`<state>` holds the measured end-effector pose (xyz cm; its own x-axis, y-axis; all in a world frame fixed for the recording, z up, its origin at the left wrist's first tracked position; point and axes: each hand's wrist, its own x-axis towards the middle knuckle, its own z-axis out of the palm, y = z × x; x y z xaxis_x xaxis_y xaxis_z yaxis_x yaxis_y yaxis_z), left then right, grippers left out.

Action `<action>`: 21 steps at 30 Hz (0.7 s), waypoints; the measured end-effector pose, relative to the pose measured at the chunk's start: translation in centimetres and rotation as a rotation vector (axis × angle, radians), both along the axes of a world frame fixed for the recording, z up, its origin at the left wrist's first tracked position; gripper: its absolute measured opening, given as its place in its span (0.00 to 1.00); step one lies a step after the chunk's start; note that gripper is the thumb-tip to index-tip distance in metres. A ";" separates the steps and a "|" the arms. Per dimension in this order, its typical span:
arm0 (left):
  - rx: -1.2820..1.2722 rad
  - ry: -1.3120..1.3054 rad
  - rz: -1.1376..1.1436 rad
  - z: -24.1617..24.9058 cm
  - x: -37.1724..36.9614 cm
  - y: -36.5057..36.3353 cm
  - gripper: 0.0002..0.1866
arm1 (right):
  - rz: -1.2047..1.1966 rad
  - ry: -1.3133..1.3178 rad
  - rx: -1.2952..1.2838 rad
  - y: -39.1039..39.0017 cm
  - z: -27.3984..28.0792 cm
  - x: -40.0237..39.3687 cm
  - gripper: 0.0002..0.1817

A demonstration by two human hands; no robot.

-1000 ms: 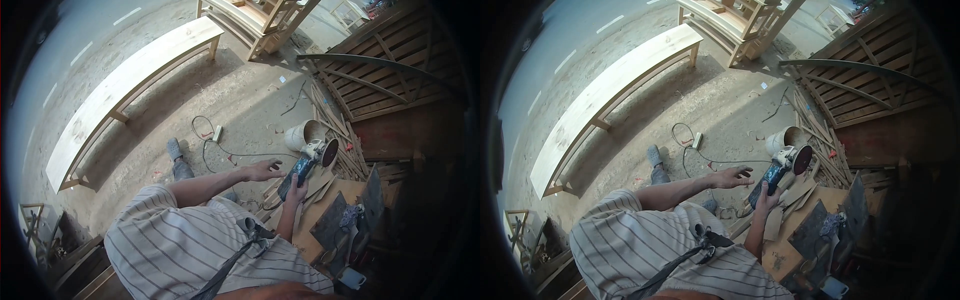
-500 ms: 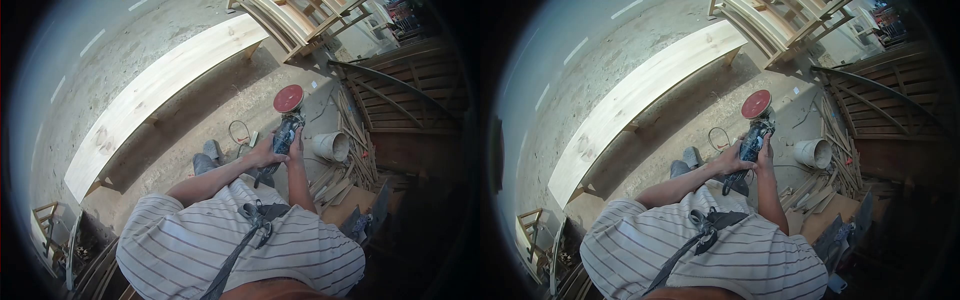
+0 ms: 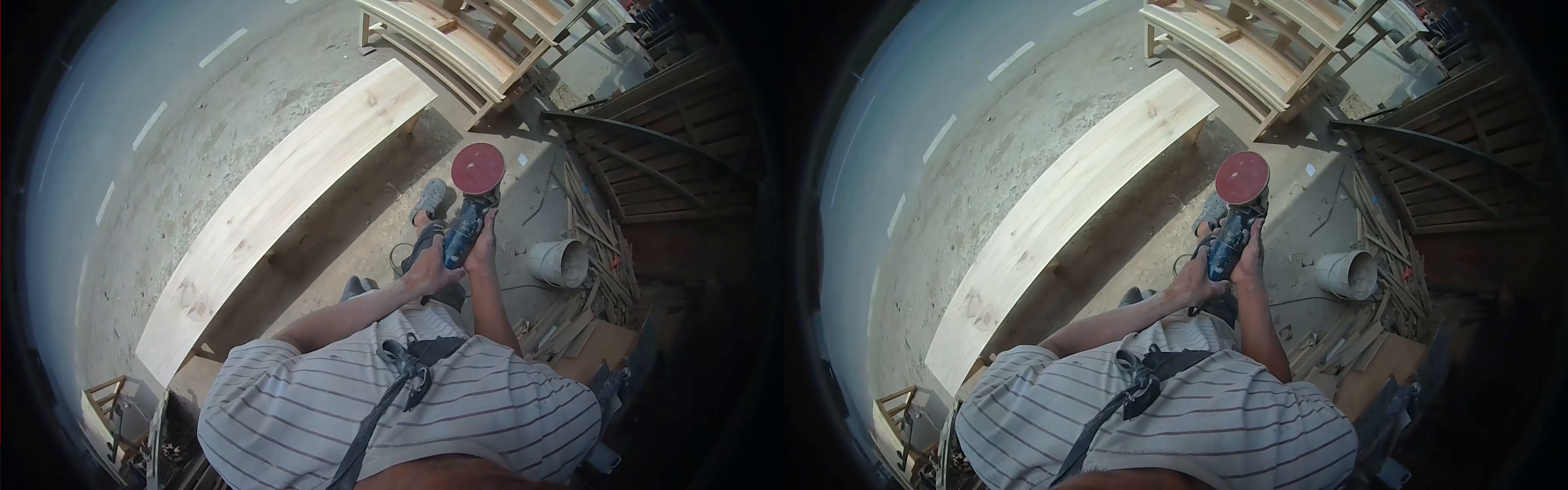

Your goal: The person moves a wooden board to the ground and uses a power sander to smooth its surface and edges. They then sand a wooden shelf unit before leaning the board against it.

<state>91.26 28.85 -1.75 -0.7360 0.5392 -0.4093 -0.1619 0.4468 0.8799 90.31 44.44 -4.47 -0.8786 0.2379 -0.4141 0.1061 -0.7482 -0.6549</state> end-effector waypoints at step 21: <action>-0.779 0.248 -0.066 -30.2 -51.7 12.6 0.57 | 0.340 -0.322 0.249 25.4 -18.6 -37.0 0.21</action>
